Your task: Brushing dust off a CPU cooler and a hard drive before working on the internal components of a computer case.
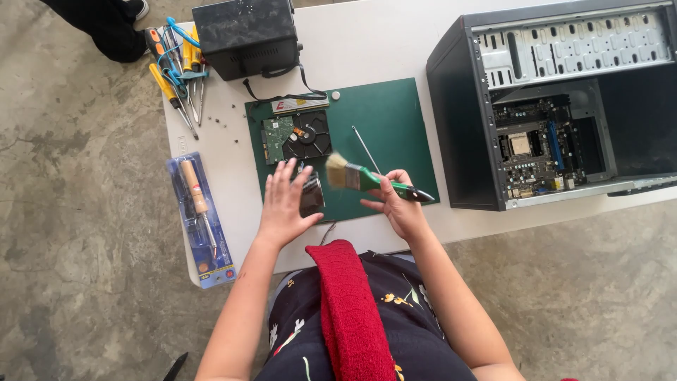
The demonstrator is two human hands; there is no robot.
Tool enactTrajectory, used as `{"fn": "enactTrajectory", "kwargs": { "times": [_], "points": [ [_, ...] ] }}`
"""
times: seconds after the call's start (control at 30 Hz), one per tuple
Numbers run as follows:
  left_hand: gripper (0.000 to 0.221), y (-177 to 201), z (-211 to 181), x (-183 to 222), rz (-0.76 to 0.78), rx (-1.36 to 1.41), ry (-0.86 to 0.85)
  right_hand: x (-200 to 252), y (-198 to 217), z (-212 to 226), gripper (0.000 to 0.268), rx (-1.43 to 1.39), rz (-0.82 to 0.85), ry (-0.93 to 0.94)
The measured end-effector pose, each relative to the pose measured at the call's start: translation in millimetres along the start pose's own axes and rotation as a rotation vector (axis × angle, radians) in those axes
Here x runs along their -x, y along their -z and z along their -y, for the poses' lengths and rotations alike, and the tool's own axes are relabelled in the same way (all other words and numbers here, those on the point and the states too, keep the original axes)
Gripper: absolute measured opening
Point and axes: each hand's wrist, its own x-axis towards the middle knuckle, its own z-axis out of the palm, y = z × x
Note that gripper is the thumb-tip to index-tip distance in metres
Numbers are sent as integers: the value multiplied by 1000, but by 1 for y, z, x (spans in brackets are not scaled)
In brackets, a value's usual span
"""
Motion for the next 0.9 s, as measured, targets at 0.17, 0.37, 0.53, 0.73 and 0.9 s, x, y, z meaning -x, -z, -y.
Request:
{"fn": "enactTrajectory", "kwargs": {
  "times": [0.17,0.37,0.53,0.73,0.9],
  "points": [
    [99,-56,31,-30,157,-315,-58,-9,12,-5,27,20,-82,59],
    [118,-53,38,-42,172,-406,-72,-9,24,-5,29,5,-233,91],
    [127,-53,50,-40,163,-397,-280,-12,31,-7,23,191,-298,140],
    [122,-76,39,4,-189,95,-166,3,10,4,22,597,-107,349],
    [114,-75,43,18,-288,342,24,18,-20,29,24,1412,144,382]
  ]
}}
